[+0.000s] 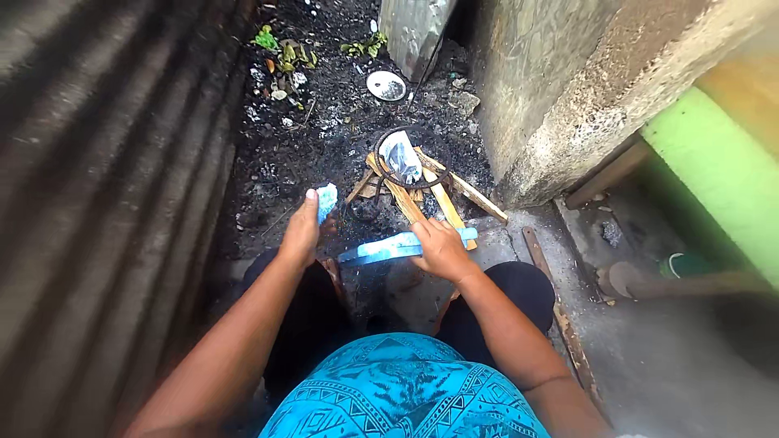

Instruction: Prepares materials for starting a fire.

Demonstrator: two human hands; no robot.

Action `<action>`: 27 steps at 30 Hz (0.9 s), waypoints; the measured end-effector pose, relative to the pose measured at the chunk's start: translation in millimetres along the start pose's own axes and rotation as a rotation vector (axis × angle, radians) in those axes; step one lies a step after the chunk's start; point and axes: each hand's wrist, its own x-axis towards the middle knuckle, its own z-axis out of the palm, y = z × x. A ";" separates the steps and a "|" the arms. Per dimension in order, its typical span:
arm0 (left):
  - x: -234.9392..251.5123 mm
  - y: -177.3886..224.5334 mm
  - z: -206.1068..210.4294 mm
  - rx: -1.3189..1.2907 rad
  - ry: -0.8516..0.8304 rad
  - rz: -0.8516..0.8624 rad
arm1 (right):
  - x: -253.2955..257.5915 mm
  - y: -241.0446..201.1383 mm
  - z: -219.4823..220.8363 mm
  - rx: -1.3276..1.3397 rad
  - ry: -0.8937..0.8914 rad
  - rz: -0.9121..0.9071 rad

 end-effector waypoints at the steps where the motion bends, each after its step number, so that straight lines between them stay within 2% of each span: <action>1: 7.7 6.1 -1.7 0.036 0.006 -0.031 | 3.3 3.2 -1.4 0.010 -0.112 0.048; 4: 27.5 13.5 6.7 0.170 -0.054 -0.064 | 13.0 5.0 4.8 0.040 -0.363 0.112; 7: 43.0 12.2 29.4 0.161 -0.236 -0.133 | 25.4 14.4 23.1 0.033 -0.508 0.129; 10: 56.6 -2.1 47.7 0.003 -0.504 -0.140 | 38.2 38.5 44.5 0.108 -0.593 0.275; 12: 63.3 -13.6 54.4 0.118 -0.661 0.003 | 46.0 57.5 56.5 0.219 -0.620 0.367; 14: 70.0 -19.6 62.5 0.314 -0.804 0.086 | 51.5 68.8 63.3 0.358 -0.616 0.364; 17: 87.1 -27.3 80.0 0.486 -1.049 0.091 | 58.2 73.7 73.3 0.491 -0.636 0.337; 19: 97.2 -37.5 90.2 0.486 -1.169 0.070 | 61.4 73.6 75.6 0.474 -0.735 0.346; 23: 103.1 -38.3 100.6 0.538 -1.237 0.046 | 78.8 83.3 55.3 0.406 -0.957 0.280; 27: 105.8 -33.6 100.4 0.606 -1.201 0.012 | 100.5 84.0 21.7 0.378 -1.023 0.242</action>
